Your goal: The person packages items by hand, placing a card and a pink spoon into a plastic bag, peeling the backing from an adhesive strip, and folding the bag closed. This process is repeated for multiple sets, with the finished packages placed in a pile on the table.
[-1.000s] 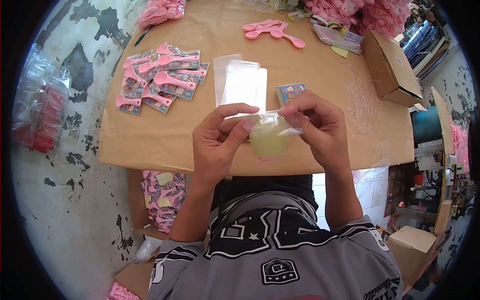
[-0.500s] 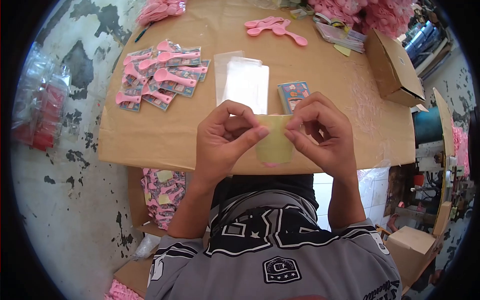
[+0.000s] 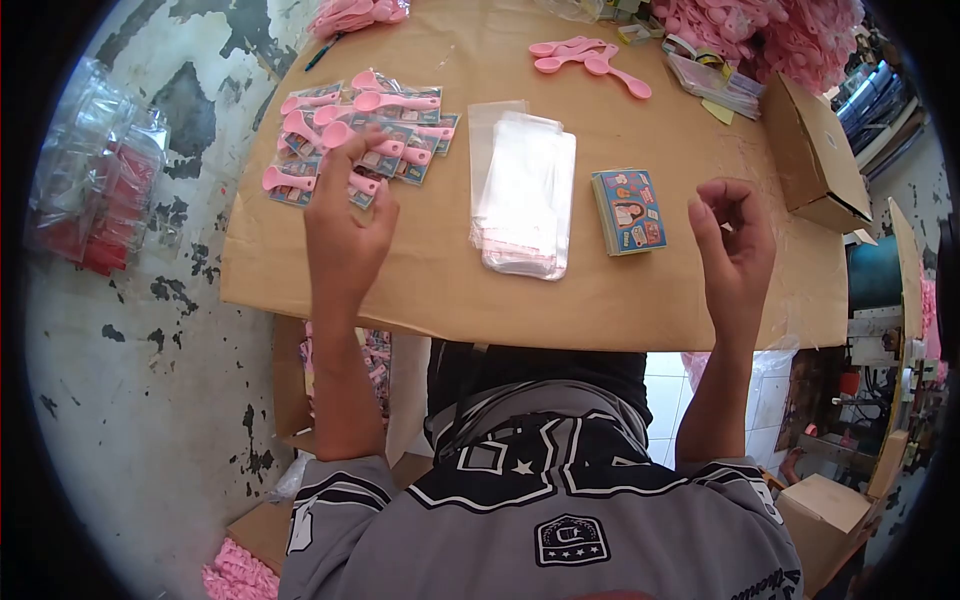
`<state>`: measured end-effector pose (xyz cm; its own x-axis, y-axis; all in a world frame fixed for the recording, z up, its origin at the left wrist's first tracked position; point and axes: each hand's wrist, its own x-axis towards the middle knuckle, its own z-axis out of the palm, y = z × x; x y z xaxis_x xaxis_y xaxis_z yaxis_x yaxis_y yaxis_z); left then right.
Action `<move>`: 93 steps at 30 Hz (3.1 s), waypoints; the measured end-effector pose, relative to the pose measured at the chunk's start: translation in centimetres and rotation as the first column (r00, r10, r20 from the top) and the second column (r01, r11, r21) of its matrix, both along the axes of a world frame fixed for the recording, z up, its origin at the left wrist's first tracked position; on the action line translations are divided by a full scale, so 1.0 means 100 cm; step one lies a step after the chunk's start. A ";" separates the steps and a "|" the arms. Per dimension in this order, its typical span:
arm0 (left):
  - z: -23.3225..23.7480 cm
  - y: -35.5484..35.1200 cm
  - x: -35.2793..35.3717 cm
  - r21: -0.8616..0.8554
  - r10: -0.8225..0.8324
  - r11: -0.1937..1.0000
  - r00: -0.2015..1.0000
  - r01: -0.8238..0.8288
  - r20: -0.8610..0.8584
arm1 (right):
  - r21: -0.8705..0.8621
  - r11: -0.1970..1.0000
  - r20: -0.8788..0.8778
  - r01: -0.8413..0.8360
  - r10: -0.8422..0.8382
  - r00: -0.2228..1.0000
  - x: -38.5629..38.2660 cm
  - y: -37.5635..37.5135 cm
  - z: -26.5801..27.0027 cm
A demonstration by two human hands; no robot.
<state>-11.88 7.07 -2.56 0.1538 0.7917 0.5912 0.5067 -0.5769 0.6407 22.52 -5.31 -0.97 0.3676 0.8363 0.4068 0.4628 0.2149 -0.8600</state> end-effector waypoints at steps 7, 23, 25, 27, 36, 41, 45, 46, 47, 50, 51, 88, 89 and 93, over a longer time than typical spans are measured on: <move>-0.031 -0.007 0.051 -0.359 -0.007 0.930 0.969 -0.085 -0.248 | -0.365 0.929 0.060 0.065 -0.046 0.997 -0.001 0.014 -0.025; -0.051 0.007 0.060 -0.120 0.053 0.989 0.964 -0.087 -0.259 | -0.338 0.940 -0.169 -0.037 -0.022 0.985 0.016 0.021 -0.039; -0.055 0.012 0.055 -0.184 -0.033 0.983 0.973 -0.010 -0.229 | -0.292 0.956 -0.110 0.029 -0.064 0.992 0.016 0.021 -0.037; -0.052 0.008 0.050 -0.349 -0.070 0.937 0.992 0.030 -0.102 | -0.232 0.963 0.012 0.137 -0.139 0.990 0.018 0.020 -0.035; -0.038 -0.003 0.045 -0.533 -0.056 0.795 0.909 0.291 0.412 | -0.078 0.996 -0.118 0.047 -0.056 0.991 -0.015 0.008 -0.009; -0.042 0.004 0.038 -0.608 -0.114 0.737 0.941 0.295 0.319 | -0.063 0.996 -0.189 -0.064 0.051 0.981 -0.041 0.011 -0.006; -0.039 -0.001 0.038 -0.616 -0.082 0.732 0.935 0.291 0.344 | -0.074 0.990 -0.177 -0.123 0.108 0.978 -0.052 0.014 -0.009; -0.039 -0.002 0.037 -0.633 -0.073 0.717 0.935 0.290 0.346 | -0.051 0.988 -0.199 -0.149 0.136 0.970 -0.056 0.015 -0.011; -0.039 -0.002 0.036 -0.651 -0.063 0.702 0.935 0.290 0.348 | -0.027 0.984 -0.221 -0.175 0.164 0.961 -0.062 0.017 -0.013; -0.035 -0.008 0.039 -0.638 -0.087 0.721 0.949 0.271 0.304 | -0.032 0.959 -0.279 -0.282 0.262 0.924 -0.078 0.015 -0.011; -0.035 -0.007 0.040 -0.621 -0.090 0.744 0.958 0.247 0.273 | -0.045 0.946 -0.297 -0.322 0.295 0.908 -0.083 0.013 -0.008; -0.022 -0.026 0.038 -0.421 0.051 0.905 0.971 0.053 0.233 | 0.066 0.926 -0.597 -0.373 0.336 0.729 -0.059 -0.042 -0.005; -0.019 -0.029 0.036 -0.424 0.080 0.906 0.981 0.002 0.175 | 0.067 0.925 -0.591 -0.375 0.339 0.732 -0.057 -0.046 -0.006; -0.019 -0.036 0.036 -0.384 0.144 0.918 0.985 -0.095 0.100 | 0.076 0.932 -0.598 -0.355 0.327 0.732 -0.049 -0.062 -0.010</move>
